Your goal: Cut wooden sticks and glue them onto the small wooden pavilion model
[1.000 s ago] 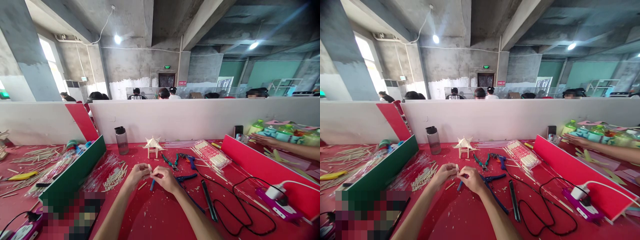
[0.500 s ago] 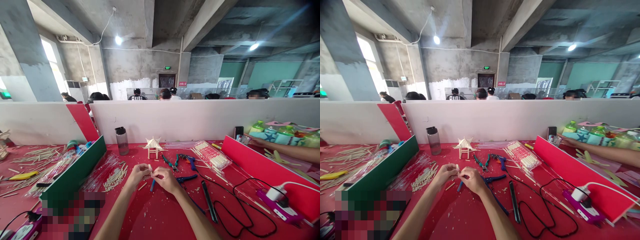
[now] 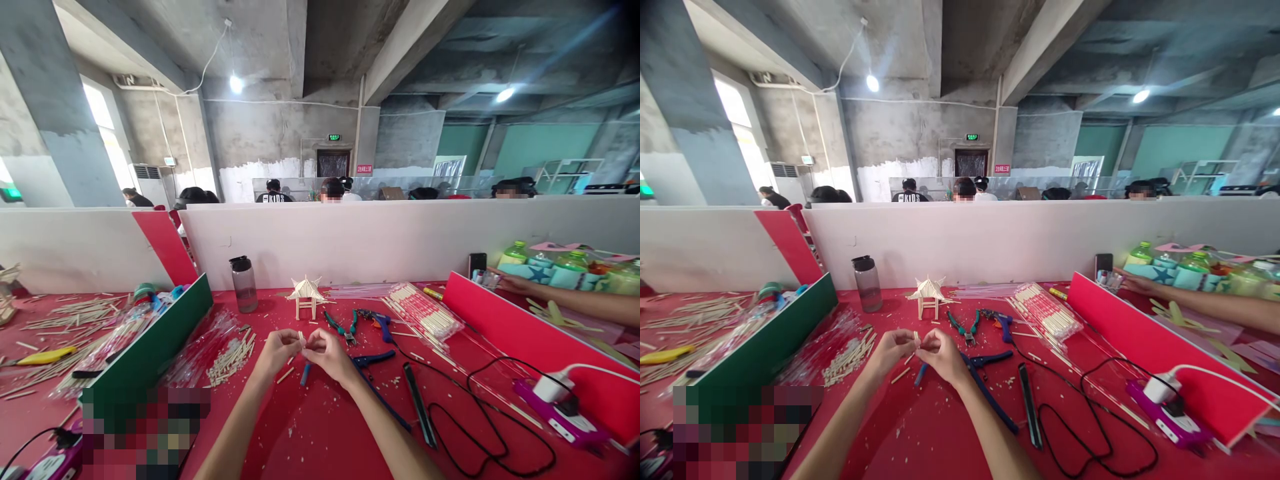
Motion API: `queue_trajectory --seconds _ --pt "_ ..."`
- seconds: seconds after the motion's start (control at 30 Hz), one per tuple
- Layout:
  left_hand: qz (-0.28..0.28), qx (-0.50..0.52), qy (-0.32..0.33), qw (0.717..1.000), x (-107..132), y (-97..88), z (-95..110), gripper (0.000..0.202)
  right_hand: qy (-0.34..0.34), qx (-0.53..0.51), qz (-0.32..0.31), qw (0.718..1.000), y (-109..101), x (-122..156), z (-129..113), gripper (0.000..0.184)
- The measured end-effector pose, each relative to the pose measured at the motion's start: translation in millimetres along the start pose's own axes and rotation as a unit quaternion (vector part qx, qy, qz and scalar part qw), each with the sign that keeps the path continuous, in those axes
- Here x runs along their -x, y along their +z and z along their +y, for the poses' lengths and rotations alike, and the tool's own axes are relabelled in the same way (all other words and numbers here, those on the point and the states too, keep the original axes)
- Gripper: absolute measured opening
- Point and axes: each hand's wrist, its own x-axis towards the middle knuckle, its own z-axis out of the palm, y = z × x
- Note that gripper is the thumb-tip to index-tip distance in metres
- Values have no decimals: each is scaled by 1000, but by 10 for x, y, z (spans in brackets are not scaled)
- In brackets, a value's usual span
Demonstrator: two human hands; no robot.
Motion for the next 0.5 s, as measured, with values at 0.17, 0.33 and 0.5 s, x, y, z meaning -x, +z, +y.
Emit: queue_trajectory --seconds 0.17,0.33,0.5 --pt "-15 -22 34 999 -49 10 -46 33 54 -74 21 996 30 2 35 45" --pt "-14 -115 70 991 54 67 85 30 34 -43 31 998 2 -16 49 47" --pt "53 -345 47 936 724 -232 270 46 13 8 49 999 -65 -52 80 41"
